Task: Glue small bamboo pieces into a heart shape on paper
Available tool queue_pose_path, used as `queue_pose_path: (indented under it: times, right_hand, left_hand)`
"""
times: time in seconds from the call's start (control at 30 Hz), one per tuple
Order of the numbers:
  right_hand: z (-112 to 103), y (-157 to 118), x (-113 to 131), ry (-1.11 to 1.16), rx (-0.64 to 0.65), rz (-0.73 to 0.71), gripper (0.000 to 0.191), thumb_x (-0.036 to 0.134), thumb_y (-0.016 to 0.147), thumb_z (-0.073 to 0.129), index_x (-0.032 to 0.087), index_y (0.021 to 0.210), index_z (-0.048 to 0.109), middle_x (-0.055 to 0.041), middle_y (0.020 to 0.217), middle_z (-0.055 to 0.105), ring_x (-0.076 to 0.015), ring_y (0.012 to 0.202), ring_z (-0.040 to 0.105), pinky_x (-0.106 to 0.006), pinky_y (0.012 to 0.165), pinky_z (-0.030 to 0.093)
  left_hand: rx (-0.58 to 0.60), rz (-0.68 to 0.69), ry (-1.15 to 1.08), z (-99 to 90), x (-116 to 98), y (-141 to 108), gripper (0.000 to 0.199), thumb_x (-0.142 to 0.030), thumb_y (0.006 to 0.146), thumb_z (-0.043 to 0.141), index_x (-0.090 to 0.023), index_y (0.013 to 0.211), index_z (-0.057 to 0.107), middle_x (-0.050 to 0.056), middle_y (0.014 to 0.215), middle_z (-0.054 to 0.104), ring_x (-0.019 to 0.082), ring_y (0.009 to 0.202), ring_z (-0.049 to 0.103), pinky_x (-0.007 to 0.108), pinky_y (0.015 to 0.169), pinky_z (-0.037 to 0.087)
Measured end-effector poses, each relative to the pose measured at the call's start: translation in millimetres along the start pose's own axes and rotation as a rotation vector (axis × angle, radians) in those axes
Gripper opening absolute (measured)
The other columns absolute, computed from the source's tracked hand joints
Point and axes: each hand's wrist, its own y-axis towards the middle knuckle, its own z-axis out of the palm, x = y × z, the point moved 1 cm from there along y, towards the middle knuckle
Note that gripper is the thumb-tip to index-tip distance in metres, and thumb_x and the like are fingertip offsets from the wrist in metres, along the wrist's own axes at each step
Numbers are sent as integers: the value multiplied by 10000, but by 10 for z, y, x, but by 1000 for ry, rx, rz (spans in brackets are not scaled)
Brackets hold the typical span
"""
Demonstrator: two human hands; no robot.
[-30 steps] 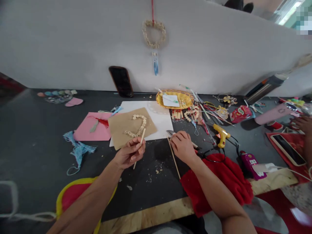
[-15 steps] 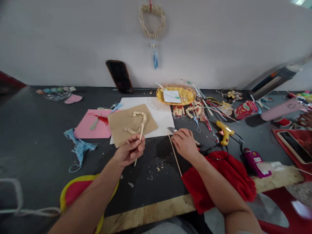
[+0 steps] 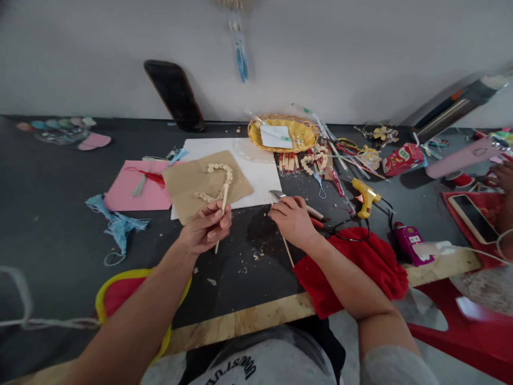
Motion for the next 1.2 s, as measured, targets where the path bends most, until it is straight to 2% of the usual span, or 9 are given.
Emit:
queue_pose_path:
  times: [0.2, 0.33, 0.43, 0.6, 0.73, 0.87, 1.0, 1.1, 1.2]
  right_hand:
    - [-110, -4, -60, -10, -184, 71, 148, 191, 944, 527, 200, 910, 670, -49, 992, 718, -209, 1013, 545, -377, 896, 369]
    - [-143, -19, -124, -13, -233, 113, 155, 199, 945, 518, 194, 947, 673, -60, 1003, 710, -215, 1005, 536, -371, 865, 384]
    - [-116, -14, -99, -26, -191, 109, 176, 214, 951, 510, 197, 952, 685, -62, 1017, 705, -221, 1015, 518, -368, 843, 379]
    - [26, 39, 44, -86, -3, 61, 191, 233, 944, 533, 238, 1058, 686, -59, 1089, 689, -242, 1067, 481, -392, 861, 331]
    - [98, 77, 86, -106, 71, 69, 192, 234, 947, 529, 244, 1050, 691, -62, 1094, 681, -243, 1075, 483, -408, 867, 301]
    - [15, 81, 51, -54, 19, 66, 187, 238, 954, 516, 225, 995, 698, -57, 1047, 701, -238, 1049, 494, -398, 855, 322]
    - [-146, 49, -6, 23, -58, 90, 222, 260, 972, 473, 193, 987, 684, -81, 921, 717, -241, 959, 518, -392, 827, 380]
    - [-242, -25, 38, 114, -24, 2, 237, 181, 973, 431, 165, 997, 666, -89, 916, 713, -222, 892, 531, -373, 823, 425]
    - [-278, -172, 199, 150, 69, -78, 217, 147, 957, 450, 161, 994, 663, -82, 910, 698, -210, 884, 539, -359, 822, 434]
  left_hand:
    - [26, -8, 21, -12, 5, -6, 186, -209, 827, 679, -162, 1005, 703, 19, 633, 670, 4, 302, 385, 93, 306, 300]
    - [27, -43, 51, 1, 8, -21, 305, -207, 841, 664, -213, 1146, 668, 18, 655, 681, 17, 315, 417, 94, 310, 315]
    - [9, -61, 63, 25, 0, -26, 361, -193, 836, 667, -237, 1193, 643, 16, 667, 683, 25, 329, 432, 99, 314, 329]
    - [-43, -82, 72, 78, -25, -19, 405, -175, 804, 698, -227, 1200, 631, 25, 770, 690, 25, 367, 438, 99, 294, 315]
    - [-65, -101, 87, 99, -29, -9, 414, -166, 791, 713, -244, 1191, 638, 15, 795, 678, 14, 383, 419, 93, 297, 315]
    - [-55, -102, 91, 94, -22, 7, 392, -157, 785, 715, -234, 1164, 653, 17, 791, 676, 15, 391, 418, 92, 299, 305]
    - [-10, -90, 81, 86, -10, 18, 427, -136, 785, 700, -202, 1202, 641, 31, 789, 679, 27, 401, 428, 105, 299, 291]
    - [-17, -77, 79, 81, -2, 17, 419, -131, 783, 701, -201, 1192, 647, 25, 792, 678, 24, 404, 424, 107, 308, 284]
    - [-17, -71, 77, 86, 3, 13, 417, -132, 775, 710, -206, 1181, 649, 24, 792, 679, 26, 405, 420, 111, 313, 281]
